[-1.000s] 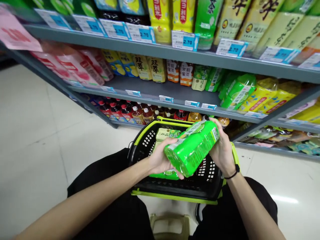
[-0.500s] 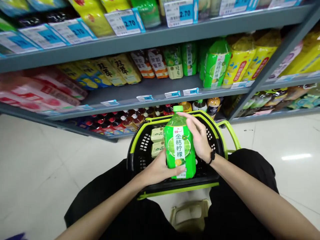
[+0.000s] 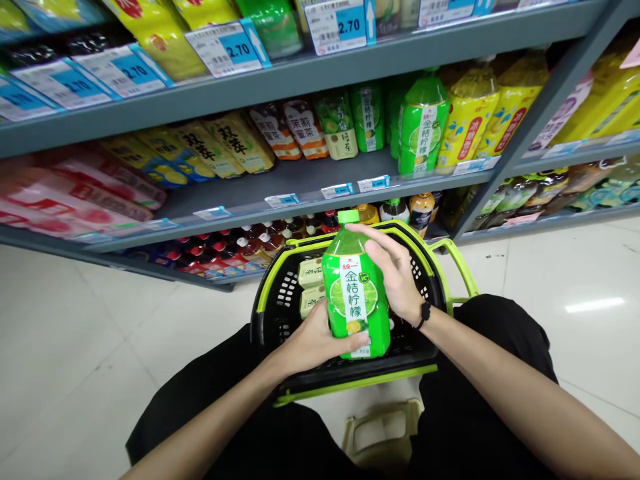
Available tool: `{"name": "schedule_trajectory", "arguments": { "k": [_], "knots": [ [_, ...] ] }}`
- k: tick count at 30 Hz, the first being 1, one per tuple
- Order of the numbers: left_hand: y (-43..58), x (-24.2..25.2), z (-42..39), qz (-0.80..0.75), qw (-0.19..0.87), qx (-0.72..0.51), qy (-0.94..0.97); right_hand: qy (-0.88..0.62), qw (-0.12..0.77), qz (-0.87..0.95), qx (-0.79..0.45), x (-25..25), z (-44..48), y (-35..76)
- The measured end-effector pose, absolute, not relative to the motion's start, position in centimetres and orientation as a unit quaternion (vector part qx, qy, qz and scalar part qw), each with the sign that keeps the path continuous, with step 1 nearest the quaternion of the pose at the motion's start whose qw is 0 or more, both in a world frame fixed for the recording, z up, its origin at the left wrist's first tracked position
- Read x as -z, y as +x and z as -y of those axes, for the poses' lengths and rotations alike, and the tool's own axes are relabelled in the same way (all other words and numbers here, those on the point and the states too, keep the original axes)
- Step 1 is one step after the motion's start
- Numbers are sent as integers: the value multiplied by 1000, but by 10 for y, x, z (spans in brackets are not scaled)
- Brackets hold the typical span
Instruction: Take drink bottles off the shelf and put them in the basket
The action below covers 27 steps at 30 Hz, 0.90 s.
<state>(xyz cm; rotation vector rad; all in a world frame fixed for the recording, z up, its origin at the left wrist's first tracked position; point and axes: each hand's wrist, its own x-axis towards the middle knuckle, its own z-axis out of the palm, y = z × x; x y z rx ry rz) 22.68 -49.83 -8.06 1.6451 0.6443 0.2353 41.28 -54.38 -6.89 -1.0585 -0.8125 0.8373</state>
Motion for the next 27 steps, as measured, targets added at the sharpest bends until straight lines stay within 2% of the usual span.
{"name": "schedule_trajectory", "arguments": {
  "k": [3,8,14,17,22,27],
  "knots": [
    [225,75,495,-296,613,-109,725,-463,713,367,-378,68,543,410],
    [226,61,494,-363,523,-84,766,-499,726,233,-411,73,534,409],
    [227,62,499,-449,393,1,802,-491,658,82,-565,82,526,411],
    [225,68,502,-435,414,5,799,-485,676,77,-550,86,528,404],
    [221,77,503,-401,458,-12,793,-500,675,227,-492,84,536,397],
    [221,85,500,-382,479,-23,790,-487,677,256,-489,82,539,399]
  ]
}}
